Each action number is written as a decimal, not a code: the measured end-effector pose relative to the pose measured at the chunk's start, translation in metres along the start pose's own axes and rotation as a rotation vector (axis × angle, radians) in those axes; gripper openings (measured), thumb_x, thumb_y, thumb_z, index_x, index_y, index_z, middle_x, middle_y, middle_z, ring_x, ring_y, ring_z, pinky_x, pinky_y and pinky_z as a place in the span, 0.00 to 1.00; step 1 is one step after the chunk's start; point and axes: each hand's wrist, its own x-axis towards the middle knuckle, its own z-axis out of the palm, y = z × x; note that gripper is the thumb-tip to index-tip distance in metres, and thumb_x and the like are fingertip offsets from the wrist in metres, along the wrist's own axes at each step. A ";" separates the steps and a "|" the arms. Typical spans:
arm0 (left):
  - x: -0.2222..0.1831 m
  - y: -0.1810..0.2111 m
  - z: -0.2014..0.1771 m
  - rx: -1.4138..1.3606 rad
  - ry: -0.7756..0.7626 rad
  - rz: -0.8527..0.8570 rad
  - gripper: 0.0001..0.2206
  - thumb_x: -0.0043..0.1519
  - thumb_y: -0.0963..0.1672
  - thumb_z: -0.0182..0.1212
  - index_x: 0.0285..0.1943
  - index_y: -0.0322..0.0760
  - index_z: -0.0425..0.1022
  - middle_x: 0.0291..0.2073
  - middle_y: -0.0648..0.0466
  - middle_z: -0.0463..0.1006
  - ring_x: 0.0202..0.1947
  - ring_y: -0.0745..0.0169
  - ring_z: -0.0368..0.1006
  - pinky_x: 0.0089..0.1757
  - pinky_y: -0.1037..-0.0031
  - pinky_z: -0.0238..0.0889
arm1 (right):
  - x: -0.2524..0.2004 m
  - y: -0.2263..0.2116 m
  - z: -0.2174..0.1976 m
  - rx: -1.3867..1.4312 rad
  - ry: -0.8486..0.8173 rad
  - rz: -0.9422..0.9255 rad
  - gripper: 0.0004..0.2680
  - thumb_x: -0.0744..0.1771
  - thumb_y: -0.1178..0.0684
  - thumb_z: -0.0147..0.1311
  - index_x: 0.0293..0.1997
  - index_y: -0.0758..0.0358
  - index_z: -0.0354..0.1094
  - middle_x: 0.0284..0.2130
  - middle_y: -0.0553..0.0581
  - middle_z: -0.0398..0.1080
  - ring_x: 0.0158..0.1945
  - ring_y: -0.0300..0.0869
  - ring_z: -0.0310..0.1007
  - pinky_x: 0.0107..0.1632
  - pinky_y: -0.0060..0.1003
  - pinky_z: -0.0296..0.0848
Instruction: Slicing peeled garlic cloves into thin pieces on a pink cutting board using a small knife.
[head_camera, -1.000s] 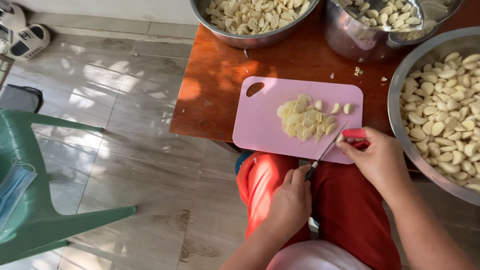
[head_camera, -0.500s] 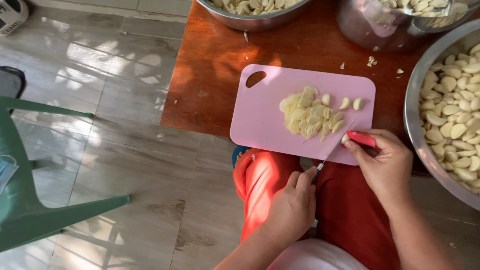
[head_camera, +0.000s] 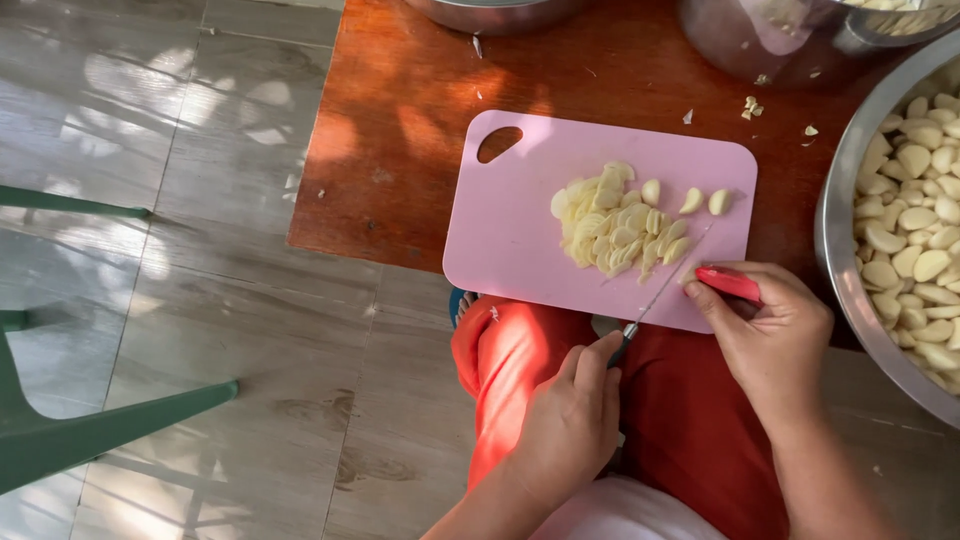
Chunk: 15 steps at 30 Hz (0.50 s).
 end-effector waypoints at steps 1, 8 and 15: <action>0.000 0.001 0.001 -0.004 -0.003 -0.002 0.17 0.71 0.40 0.49 0.70 0.32 0.64 0.48 0.42 0.78 0.33 0.41 0.79 0.28 0.57 0.73 | 0.000 0.002 -0.001 -0.003 -0.002 0.003 0.06 0.68 0.65 0.68 0.48 0.74 0.78 0.43 0.64 0.78 0.48 0.47 0.77 0.56 0.37 0.77; 0.000 0.001 0.002 0.065 -0.055 0.006 0.17 0.72 0.41 0.50 0.70 0.33 0.65 0.44 0.45 0.76 0.25 0.43 0.75 0.22 0.58 0.69 | -0.002 0.010 0.001 -0.005 -0.002 -0.005 0.07 0.67 0.66 0.69 0.48 0.76 0.77 0.43 0.65 0.77 0.49 0.48 0.77 0.56 0.38 0.77; 0.000 0.001 0.001 0.046 -0.052 0.002 0.17 0.72 0.41 0.49 0.70 0.33 0.64 0.43 0.43 0.76 0.25 0.41 0.74 0.23 0.56 0.69 | -0.002 0.007 0.001 0.013 -0.013 0.018 0.07 0.67 0.68 0.68 0.49 0.76 0.77 0.44 0.66 0.77 0.50 0.49 0.77 0.56 0.38 0.78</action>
